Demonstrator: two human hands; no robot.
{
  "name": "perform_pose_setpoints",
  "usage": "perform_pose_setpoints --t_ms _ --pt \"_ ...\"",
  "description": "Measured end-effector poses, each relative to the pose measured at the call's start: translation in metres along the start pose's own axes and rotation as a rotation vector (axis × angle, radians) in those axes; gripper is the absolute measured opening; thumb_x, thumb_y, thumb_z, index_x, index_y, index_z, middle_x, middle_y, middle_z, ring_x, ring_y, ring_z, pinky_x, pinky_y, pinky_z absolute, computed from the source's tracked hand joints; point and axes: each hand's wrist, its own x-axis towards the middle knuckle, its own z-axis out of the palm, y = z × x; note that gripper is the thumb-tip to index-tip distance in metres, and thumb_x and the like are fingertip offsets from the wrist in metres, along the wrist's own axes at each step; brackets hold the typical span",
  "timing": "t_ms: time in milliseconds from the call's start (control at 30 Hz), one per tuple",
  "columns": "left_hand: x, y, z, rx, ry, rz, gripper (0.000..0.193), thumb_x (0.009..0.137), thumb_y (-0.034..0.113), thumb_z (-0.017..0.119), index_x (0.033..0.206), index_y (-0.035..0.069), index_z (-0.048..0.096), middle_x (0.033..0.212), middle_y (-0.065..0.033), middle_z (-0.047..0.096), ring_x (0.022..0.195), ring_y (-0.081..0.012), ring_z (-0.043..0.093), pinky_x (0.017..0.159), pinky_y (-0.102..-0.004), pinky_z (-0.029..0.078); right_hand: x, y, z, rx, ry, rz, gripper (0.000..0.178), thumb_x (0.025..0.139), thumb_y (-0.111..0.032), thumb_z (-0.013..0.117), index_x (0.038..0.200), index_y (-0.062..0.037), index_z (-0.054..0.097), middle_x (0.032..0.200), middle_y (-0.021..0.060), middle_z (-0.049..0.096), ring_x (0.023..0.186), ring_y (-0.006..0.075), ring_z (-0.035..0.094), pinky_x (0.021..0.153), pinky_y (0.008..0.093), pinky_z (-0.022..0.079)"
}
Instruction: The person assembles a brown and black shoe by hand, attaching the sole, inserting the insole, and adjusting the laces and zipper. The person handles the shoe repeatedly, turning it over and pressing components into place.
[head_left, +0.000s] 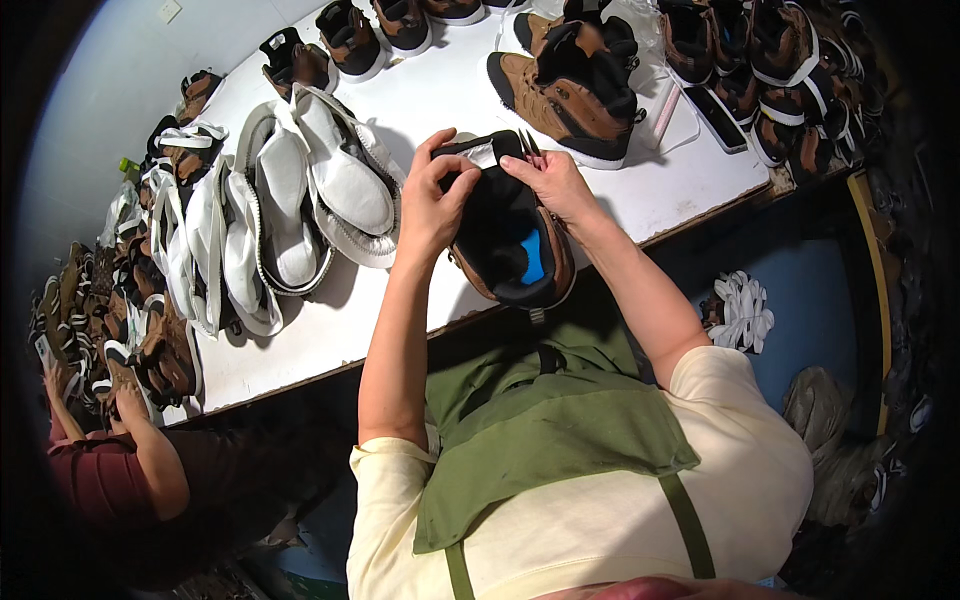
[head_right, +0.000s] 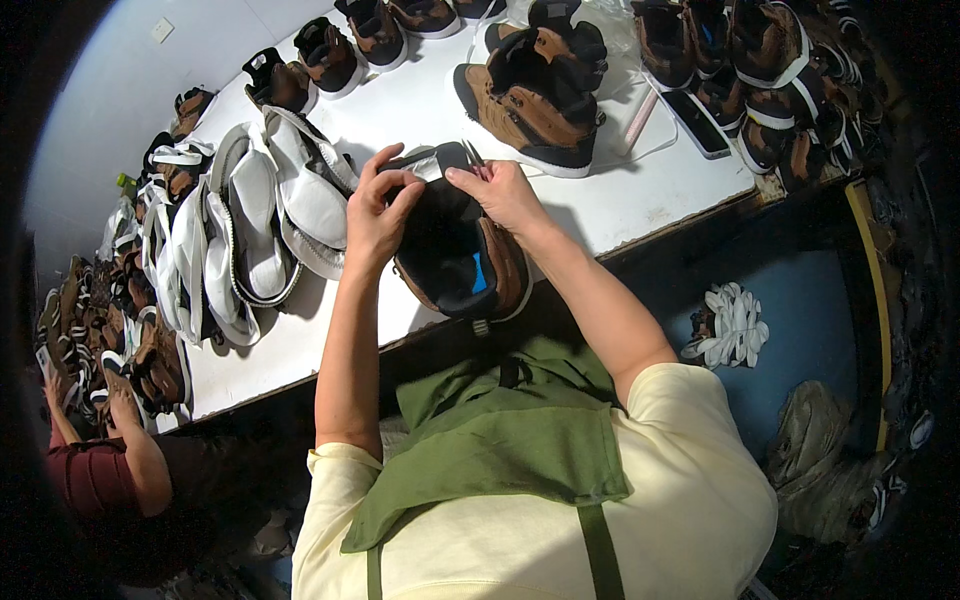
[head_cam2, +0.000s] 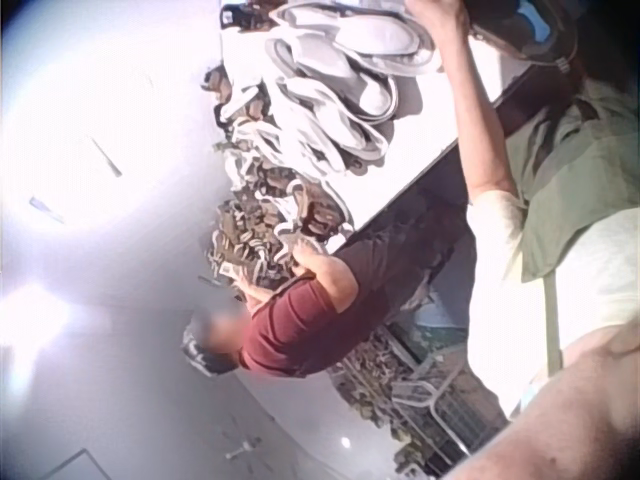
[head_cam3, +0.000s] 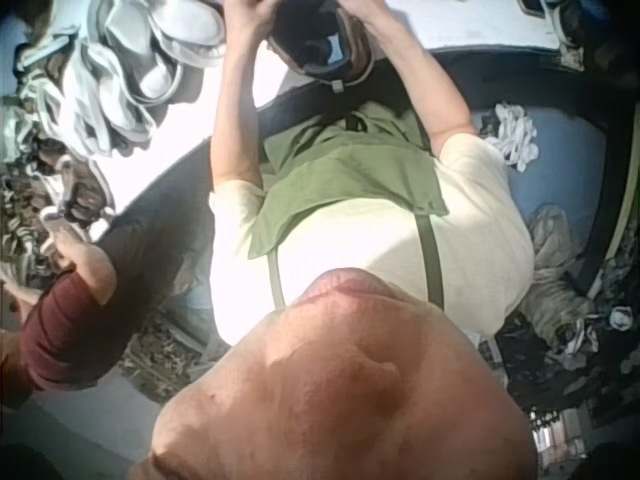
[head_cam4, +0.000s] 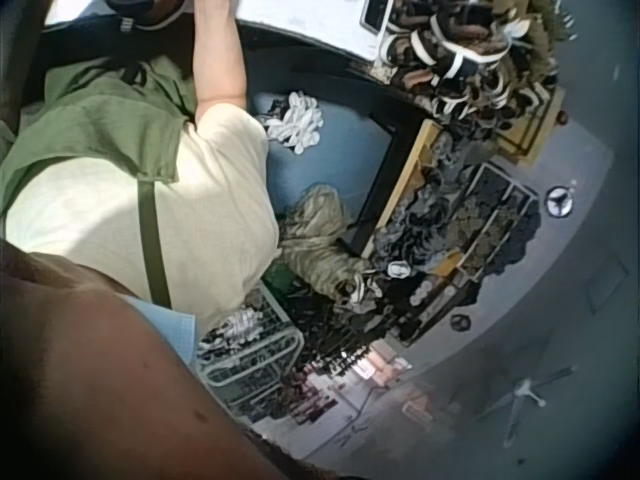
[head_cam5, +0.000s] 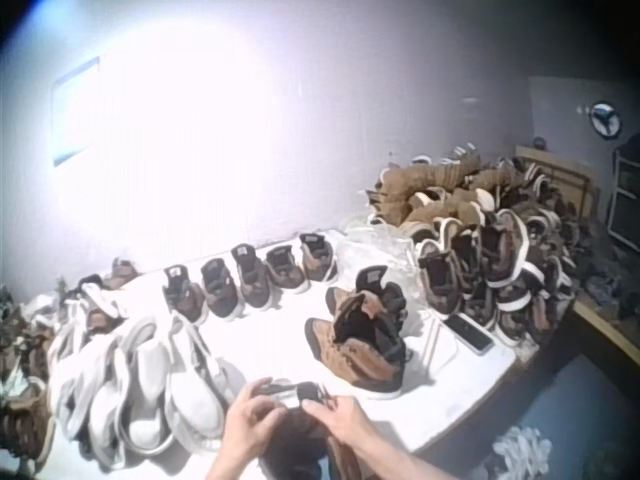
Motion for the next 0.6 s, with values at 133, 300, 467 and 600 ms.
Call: perform_pose_setpoints --t_ms 133,300,467,600 --pt "-0.024 -0.016 -0.014 -0.630 0.227 -0.020 0.014 0.094 0.012 0.061 0.098 -0.001 0.065 0.135 -0.0158 0.052 0.114 -0.0240 0.057 0.091 -0.0355 0.048 0.008 0.014 -0.009 -0.049 0.027 0.017 0.032 0.085 -0.031 0.074 0.078 -0.0008 0.065 0.072 -0.0017 0.060 0.065 0.0043 0.048 0.059 0.0207 0.040" --pt "-0.089 -0.057 -0.061 -0.650 0.174 -0.088 0.029 0.102 0.023 0.048 0.089 -0.001 0.058 0.106 -0.0142 0.065 0.096 -0.0190 0.061 0.087 -0.0307 0.048 0.011 0.018 -0.010 -0.028 0.023 0.022 0.034 0.083 -0.032 0.076 0.075 -0.0022 0.063 0.069 -0.0013 0.058 0.063 0.0048 0.047 0.056 0.0209 0.039" --pt "-0.070 -0.024 -0.051 -0.315 0.308 -0.082 0.022 0.081 -0.001 0.064 0.101 0.000 0.057 0.125 -0.0133 0.056 0.103 -0.0182 0.058 0.091 -0.0322 0.047 0.017 0.022 -0.010 -0.077 0.008 0.041 0.027 0.087 -0.027 0.073 0.079 -0.0030 0.064 0.072 -0.0024 0.060 0.063 0.0031 0.052 0.057 0.0193 0.043" --pt "-0.023 0.008 -0.028 -0.044 0.171 0.056 0.045 0.081 0.010 0.071 0.121 0.003 0.055 0.124 -0.0120 0.057 0.111 -0.0209 0.056 0.092 -0.0326 0.046 0.010 0.016 -0.006 0.006 0.004 0.058 0.031 0.084 -0.030 0.076 0.077 -0.0021 0.064 0.071 -0.0001 0.059 0.064 0.0048 0.050 0.058 0.0205 0.041"
